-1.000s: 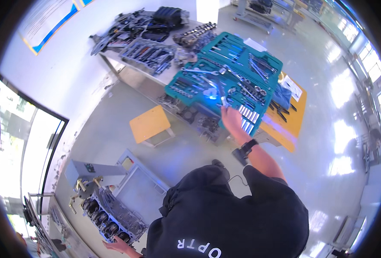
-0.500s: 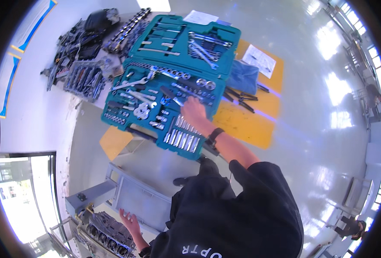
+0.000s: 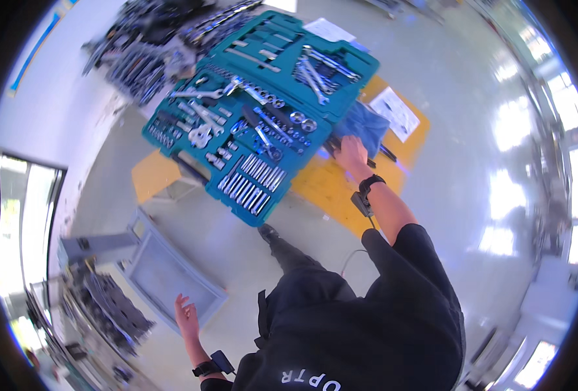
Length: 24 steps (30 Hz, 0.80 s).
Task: The person assembles internal engine components by hand and using a tool. The person picks up a connecting rod, aligns it onto the crankshaft within the engine block, and uses a handheld tool to fasten a component. The person then moves to a tool kit to retrieve bolts, returns to the engine block, and inserts the bolts into the crankshaft assembly by hand.
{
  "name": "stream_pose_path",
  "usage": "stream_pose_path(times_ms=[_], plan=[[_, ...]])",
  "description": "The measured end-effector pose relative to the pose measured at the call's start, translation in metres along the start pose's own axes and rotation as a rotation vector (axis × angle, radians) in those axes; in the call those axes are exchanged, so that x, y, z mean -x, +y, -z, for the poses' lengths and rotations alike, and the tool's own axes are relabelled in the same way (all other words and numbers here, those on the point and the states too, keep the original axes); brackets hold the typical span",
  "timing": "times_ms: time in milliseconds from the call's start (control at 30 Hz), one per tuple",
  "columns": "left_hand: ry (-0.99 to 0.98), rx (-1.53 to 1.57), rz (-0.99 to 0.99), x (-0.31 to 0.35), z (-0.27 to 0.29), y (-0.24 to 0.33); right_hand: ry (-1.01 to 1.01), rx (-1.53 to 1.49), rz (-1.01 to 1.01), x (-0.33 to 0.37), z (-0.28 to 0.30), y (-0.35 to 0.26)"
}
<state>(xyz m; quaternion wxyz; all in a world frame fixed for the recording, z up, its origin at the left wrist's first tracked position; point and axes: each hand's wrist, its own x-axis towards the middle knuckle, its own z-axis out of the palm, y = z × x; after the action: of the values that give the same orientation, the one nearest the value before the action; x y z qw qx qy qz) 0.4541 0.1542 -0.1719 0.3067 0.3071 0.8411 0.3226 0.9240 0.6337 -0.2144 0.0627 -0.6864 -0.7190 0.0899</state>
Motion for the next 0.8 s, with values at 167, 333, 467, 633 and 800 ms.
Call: stream_pose_path(times_ms=[167, 333, 467, 633, 800], plan=[[0.152, 0.080, 0.199, 0.137, -0.046, -0.057, 0.018, 0.024, 0.140, -0.016, 0.007, -0.022], [0.142, 0.176, 0.586, 0.279, -0.100, -0.080, -0.045, 0.209, 0.114, -0.020, -0.017, -0.024], [0.091, 0.364, 0.788, 0.317, -0.134, -0.089, 0.044, 0.319, 0.158, -0.016, -0.030, -0.030], [-0.138, 0.062, 0.438, 0.209, -0.192, 0.008, 0.007, 0.578, 0.341, -0.027, -0.031, -0.023], [-0.426, 0.352, 0.101, 0.081, -0.277, 0.134, -0.051, 0.447, 0.441, -0.023, -0.021, -0.020]])
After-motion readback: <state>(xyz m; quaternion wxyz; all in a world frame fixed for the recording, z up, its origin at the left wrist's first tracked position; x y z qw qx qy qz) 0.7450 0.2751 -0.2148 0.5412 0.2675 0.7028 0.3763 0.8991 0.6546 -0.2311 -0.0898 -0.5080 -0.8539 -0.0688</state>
